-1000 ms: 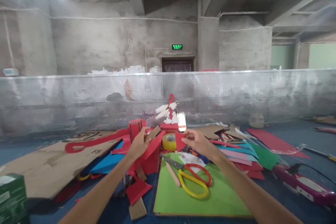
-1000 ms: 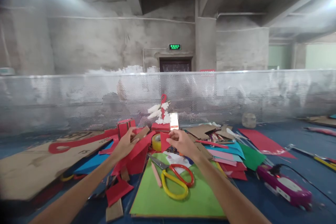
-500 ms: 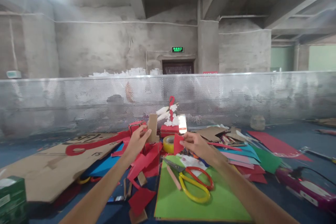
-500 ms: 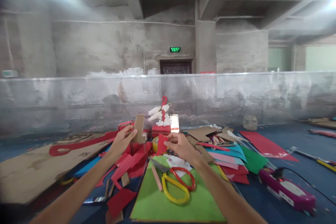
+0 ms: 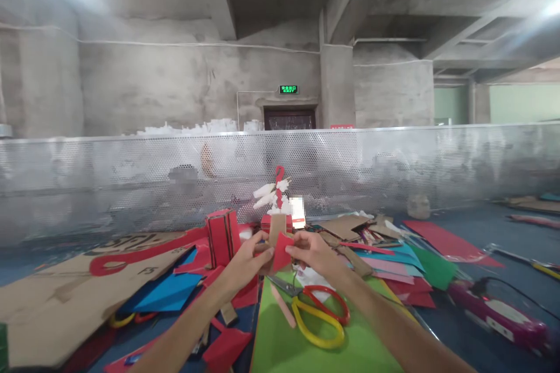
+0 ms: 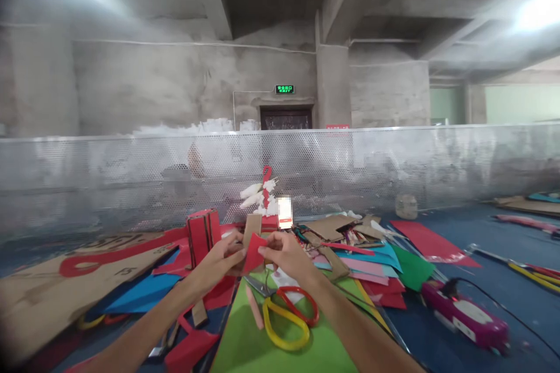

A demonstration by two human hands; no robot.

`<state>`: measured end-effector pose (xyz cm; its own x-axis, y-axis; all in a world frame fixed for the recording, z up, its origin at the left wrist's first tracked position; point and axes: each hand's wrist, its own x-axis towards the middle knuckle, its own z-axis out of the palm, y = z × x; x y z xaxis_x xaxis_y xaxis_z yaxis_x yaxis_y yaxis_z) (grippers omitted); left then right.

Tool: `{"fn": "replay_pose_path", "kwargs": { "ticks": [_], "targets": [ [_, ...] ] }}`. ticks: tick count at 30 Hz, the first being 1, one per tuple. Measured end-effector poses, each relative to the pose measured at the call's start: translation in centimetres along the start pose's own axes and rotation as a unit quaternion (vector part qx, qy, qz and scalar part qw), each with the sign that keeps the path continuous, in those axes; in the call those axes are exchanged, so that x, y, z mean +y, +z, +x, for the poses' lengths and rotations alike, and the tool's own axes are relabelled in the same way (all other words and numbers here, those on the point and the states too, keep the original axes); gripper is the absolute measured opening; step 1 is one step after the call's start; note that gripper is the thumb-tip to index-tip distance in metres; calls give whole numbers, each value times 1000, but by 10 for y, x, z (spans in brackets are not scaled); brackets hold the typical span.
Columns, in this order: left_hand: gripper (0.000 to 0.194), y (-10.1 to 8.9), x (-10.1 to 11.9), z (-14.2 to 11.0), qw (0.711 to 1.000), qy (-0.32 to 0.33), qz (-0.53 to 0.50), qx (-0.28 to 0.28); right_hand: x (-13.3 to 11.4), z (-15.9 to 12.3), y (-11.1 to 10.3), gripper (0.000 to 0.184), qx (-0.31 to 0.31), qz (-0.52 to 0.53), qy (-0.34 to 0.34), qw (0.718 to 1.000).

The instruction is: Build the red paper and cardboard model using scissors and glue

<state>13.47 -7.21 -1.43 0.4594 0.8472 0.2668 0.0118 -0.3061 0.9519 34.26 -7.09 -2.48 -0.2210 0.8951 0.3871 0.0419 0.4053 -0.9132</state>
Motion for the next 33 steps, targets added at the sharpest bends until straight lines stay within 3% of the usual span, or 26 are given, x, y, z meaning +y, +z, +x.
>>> {"fn": "replay_pose_path", "kwargs": {
  "ticks": [5, 9, 11, 13, 15, 19, 21, 24, 28, 33],
  "targets": [
    [49, -7, -17, 11, 999, 35, 1, 24, 1, 2, -1, 34, 56, 77, -9, 995],
    [106, -9, -17, 10, 997, 13, -18, 67, -3, 2, -4, 53, 103, 149, -32, 983],
    [118, -8, -13, 6, 997, -6, -24, 70, -8, -1, -6, 54, 98, 143, -31, 984],
    [106, -8, -11, 4, 997, -9, -25, 76, -14, -4, -8, 43, 92, 123, -27, 988],
    [82, -10, -10, 5, 994, 13, -17, 105, -20, -7, -8, 36, 87, 105, -29, 990],
    [46, -15, -8, 7, 978, 68, 33, 193, -26, -10, -8, 38, 80, 96, -34, 992],
    [45, -15, -6, 5, 973, 78, 31, 215, -25, -9, -6, 40, 82, 94, -35, 992],
    [56, -12, -3, 4, 976, 85, -11, 199, -21, -7, 0, 37, 85, 82, -40, 992],
    [48, -10, -8, 9, 979, 92, 21, 183, -11, -4, 11, 39, 88, 42, -41, 994],
    [54, -7, -16, 10, 991, 82, -56, 94, 0, 0, 21, 32, 113, 43, -49, 991]
  ]
}}
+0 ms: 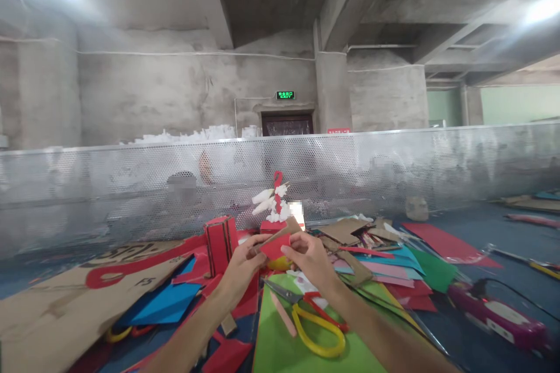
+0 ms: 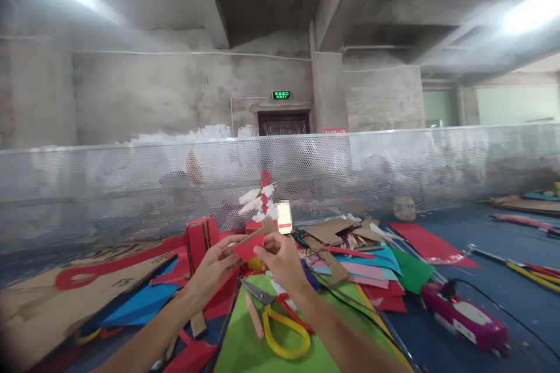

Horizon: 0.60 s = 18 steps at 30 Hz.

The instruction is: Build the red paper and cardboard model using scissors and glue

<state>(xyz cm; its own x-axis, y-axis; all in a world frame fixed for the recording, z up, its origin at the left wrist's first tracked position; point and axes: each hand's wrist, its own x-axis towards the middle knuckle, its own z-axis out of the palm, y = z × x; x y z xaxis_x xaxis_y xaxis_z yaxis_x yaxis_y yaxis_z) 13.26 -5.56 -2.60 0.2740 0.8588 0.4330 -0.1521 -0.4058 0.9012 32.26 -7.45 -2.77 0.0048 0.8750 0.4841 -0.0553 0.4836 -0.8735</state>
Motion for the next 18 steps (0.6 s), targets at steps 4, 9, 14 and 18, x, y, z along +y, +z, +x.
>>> {"fn": "replay_pose_path", "kwargs": {
  "ticks": [4, 9, 14, 18],
  "targets": [
    [60, 4, 5, -9, 998, -2, 4, -59, 1, 3, -4, 36, 31, -28, -25, 999],
    [58, 8, 10, -12, 995, 9, 33, -95, -5, 2, -10, 38, 35, -115, -60, 991],
    [53, 9, 3, -8, 997, 0, 58, -55, -7, -1, -10, 40, 14, -136, -55, 989],
    [58, 12, -2, -6, 1000, -10, 17, -11, -1, 0, -7, 44, 41, -139, -70, 987]
  ]
}}
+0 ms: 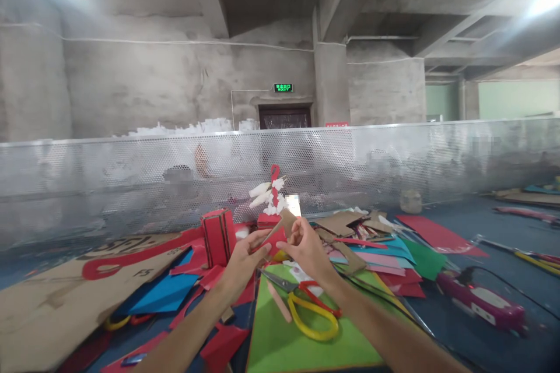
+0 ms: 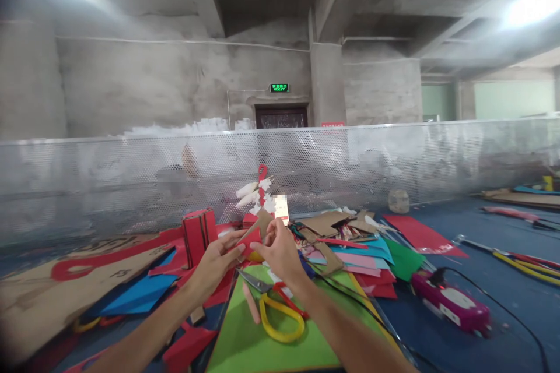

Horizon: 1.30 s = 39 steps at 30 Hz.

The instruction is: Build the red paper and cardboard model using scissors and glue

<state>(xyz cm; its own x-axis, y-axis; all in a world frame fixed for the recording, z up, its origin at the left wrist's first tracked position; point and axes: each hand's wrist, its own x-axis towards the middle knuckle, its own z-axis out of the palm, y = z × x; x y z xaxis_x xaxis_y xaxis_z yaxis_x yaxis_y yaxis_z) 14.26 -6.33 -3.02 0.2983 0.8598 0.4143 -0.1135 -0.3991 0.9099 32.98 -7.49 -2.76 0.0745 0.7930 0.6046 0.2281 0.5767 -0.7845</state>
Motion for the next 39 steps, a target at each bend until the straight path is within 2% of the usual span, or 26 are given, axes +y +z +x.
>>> {"fn": "replay_pose_path", "kwargs": {
  "ticks": [3, 5, 7, 12, 16, 19, 29, 32, 36, 39],
  "targets": [
    [57, 1, -1, -1, 998, -3, -60, 8, 1, -1, 4, 51, 10, 97, 36, 995],
    [55, 0, -2, -1, 996, -5, -84, -5, 0, -2, 5, 61, -13, 179, 74, 981],
    [54, -2, -4, -1, 995, -4, -92, -23, -2, -2, 5, 65, -35, 209, 93, 973],
    [61, -7, -5, 0, 998, -1, -48, -51, 0, 0, 0, 45, -56, 179, 90, 978],
    [67, -9, -1, 0, 997, -14, -20, -77, 4, 1, -2, 47, -67, 211, 96, 970],
    [69, -12, 0, 0, 997, -14, 11, -70, 5, 1, -2, 48, -71, 215, 102, 969],
    [61, -20, -4, 3, 997, -44, 2, -67, 2, -2, -3, 50, -96, 255, 131, 953],
    [59, -18, 1, 2, 997, -21, 23, -72, 2, -2, -3, 48, -99, 251, 137, 953],
    [56, -14, 4, 3, 992, 38, 112, -46, 1, -2, -4, 46, -104, 233, 140, 957],
    [55, -12, 2, 5, 991, 35, 125, -29, 1, -2, -4, 43, -117, 246, 138, 952]
  ]
}}
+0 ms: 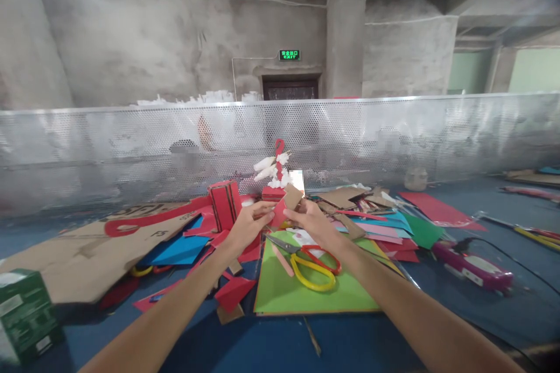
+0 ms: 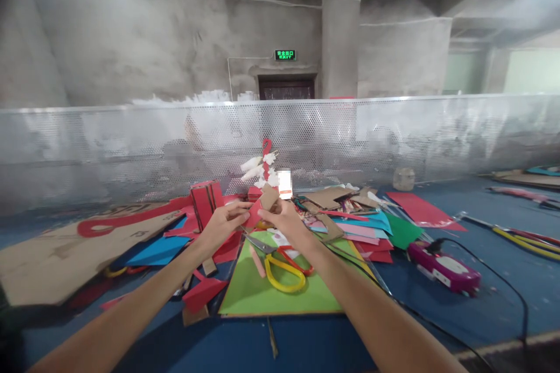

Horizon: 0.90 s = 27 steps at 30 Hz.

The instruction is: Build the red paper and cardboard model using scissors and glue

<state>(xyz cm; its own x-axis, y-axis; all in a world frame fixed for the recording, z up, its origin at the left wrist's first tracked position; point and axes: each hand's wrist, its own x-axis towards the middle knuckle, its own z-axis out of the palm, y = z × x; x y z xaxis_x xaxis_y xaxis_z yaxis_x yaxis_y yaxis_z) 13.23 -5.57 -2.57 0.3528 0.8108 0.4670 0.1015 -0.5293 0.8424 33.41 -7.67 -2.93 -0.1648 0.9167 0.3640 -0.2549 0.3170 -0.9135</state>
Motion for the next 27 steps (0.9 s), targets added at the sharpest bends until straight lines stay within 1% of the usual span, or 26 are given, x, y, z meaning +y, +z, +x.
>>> {"fn": "replay_pose_path", "kwargs": {
  "ticks": [3, 9, 14, 17, 21, 23, 27],
  "targets": [
    [54, 0, -3, 0, 1000, -7, -6, 8, 1, 0, -1, 39, -5, 14, 0, 1000],
    [55, -1, -3, -1, 1000, -15, 14, -6, 0, 1, 1, 31, 22, -30, -3, 999],
    [47, 3, 4, -4, 997, 38, 62, -12, -2, -2, 2, 32, 7, -44, -7, 999],
    [50, 9, 8, -7, 995, 56, 70, -32, -2, -4, 3, 34, -10, -53, -7, 999],
    [56, 14, 11, -10, 993, 57, 92, -49, -2, -5, 4, 34, -9, -55, -12, 998],
    [58, 15, 11, -11, 992, 58, 107, -45, -2, -6, 5, 33, -8, -52, -13, 999],
    [61, 14, 10, -12, 991, 56, 120, -15, -3, -6, 7, 32, -1, -47, -10, 999]
  ]
}}
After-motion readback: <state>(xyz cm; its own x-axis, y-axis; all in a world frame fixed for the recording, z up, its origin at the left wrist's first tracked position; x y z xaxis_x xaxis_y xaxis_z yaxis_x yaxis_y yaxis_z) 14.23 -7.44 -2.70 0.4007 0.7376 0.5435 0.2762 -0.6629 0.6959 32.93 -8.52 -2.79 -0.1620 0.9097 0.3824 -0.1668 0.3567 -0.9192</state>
